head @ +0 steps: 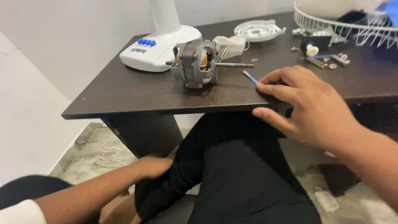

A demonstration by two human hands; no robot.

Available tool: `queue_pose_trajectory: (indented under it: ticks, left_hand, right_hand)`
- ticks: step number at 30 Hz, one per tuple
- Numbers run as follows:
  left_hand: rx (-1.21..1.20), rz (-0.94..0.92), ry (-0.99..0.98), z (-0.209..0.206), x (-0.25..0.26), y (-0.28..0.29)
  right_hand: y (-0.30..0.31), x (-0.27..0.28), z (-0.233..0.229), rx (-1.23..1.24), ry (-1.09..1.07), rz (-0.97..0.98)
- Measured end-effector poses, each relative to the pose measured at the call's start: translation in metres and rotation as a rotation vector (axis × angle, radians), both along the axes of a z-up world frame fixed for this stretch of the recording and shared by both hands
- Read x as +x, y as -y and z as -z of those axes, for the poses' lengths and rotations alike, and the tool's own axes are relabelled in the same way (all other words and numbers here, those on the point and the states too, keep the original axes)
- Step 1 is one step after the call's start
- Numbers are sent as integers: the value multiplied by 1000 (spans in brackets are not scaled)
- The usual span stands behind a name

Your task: The person uses a small screwdriver to adjust and tighten screws on a disassembled electric fan motor. They rotate the motor housing to access different screw locations and continue working on the internal components.

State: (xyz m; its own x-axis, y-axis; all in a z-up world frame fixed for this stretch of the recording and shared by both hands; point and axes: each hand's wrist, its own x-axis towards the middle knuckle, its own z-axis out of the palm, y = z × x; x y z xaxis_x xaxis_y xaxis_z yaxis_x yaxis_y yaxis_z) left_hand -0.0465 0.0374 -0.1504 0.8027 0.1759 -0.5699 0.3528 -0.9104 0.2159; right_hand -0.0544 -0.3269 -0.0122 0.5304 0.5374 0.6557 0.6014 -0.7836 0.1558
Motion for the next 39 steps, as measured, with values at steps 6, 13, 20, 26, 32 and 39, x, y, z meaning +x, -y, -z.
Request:
queue_pose_trajectory:
  ticks: [6, 13, 20, 26, 32, 39]
  left_hand:
    - [305, 546, -79, -40, -26, 13]
    - [358, 925, 183, -37, -19, 32]
    - [263, 882, 236, -38, -21, 1]
    - [168, 742, 180, -42, -38, -37]
    - [154, 710, 77, -65, -69, -37]
    - [-313, 691, 230, -113, -119, -7]
  right_hand:
    - [-3, -1, 5, -4, 30, -55]
    - [-18, -14, 5, 163, 103, -161]
    - [-53, -41, 25, 253, 269, 140]
    - [-58, -49, 19, 202, 190, 207]
    - [-52, -43, -14, 378, -220, 287]
    - [-38, 7, -54, 480, -709, 403]
